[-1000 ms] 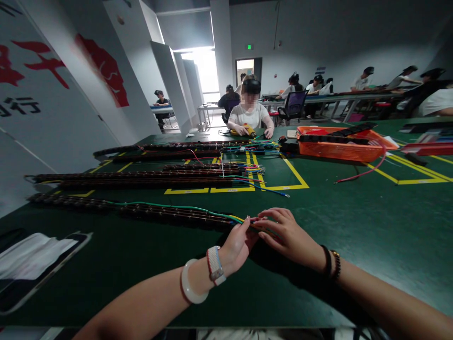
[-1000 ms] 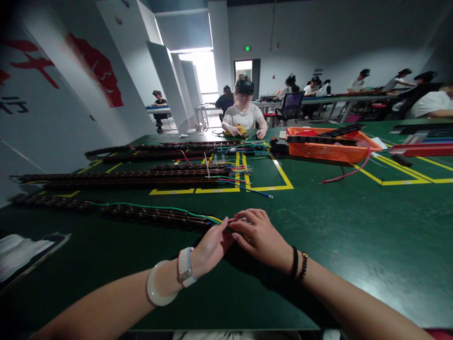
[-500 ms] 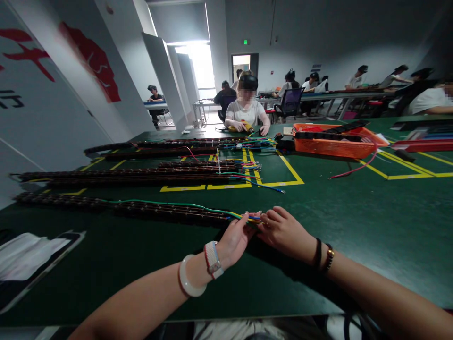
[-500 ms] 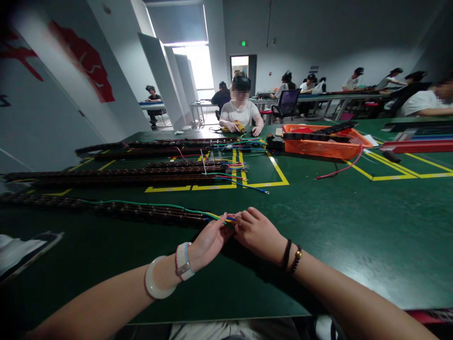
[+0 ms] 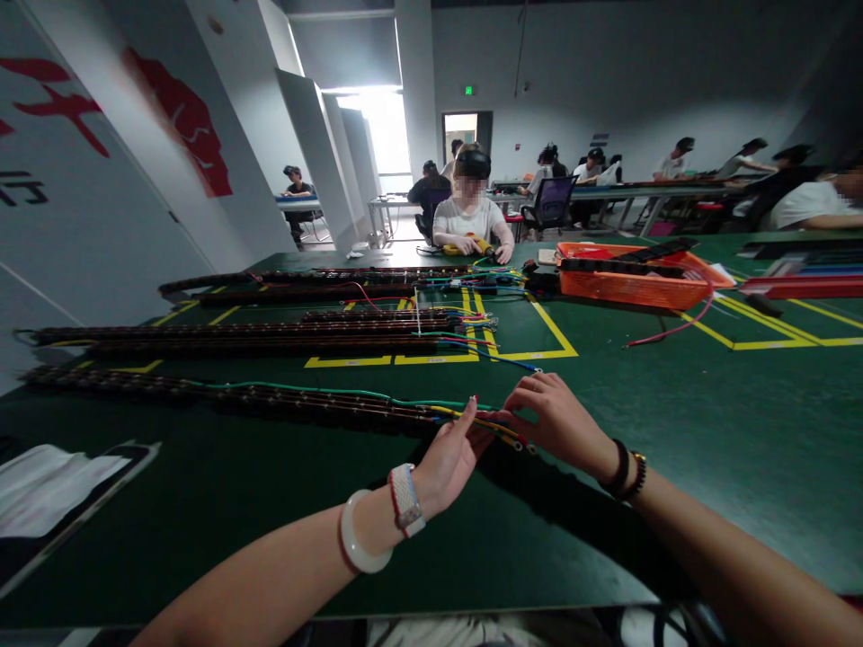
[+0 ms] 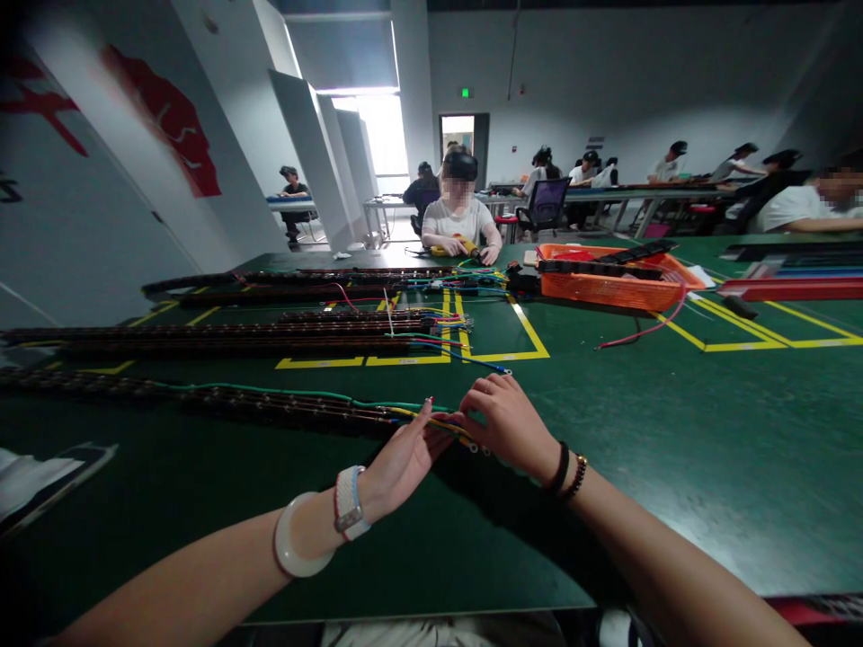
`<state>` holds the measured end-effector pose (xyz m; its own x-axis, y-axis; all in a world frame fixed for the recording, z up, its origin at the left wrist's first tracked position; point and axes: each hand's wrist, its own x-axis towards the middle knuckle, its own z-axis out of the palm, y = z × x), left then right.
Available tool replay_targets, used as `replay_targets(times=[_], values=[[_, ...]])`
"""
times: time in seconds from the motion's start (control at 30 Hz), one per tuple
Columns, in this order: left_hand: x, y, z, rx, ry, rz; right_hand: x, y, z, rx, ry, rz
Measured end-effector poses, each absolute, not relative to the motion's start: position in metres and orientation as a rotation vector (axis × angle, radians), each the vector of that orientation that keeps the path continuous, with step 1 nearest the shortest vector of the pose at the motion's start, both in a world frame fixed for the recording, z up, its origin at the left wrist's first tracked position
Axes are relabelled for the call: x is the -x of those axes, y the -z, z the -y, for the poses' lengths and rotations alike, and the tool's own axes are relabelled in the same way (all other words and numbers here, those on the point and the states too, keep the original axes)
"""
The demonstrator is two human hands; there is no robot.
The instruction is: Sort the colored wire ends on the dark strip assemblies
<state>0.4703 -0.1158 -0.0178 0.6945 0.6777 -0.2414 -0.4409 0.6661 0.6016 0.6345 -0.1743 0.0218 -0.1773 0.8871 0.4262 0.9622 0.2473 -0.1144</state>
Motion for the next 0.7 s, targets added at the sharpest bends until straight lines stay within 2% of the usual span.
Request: replay_targets(times=[0.23, 0.4, 0.6, 0.7], values=[[-0.471, 0.024, 0.112, -0.545, -0.609, -0.490, -0.656, 0.004, 0.145, 1.826, 0.349, 2.156], [-0.469, 0.029, 0.110, -0.581, -0.595, -0.450, -0.662, 0.011, 0.141, 1.753, 0.207, 2.123], [-0.468, 0.030, 0.109, -0.613, -0.597, -0.470, -0.662, -0.003, 0.159, 1.700, 0.173, 2.266], [-0.469, 0.029, 0.110, -0.604, -0.600, -0.473, -0.662, -0.008, 0.166, 1.790, -0.026, 2.365]])
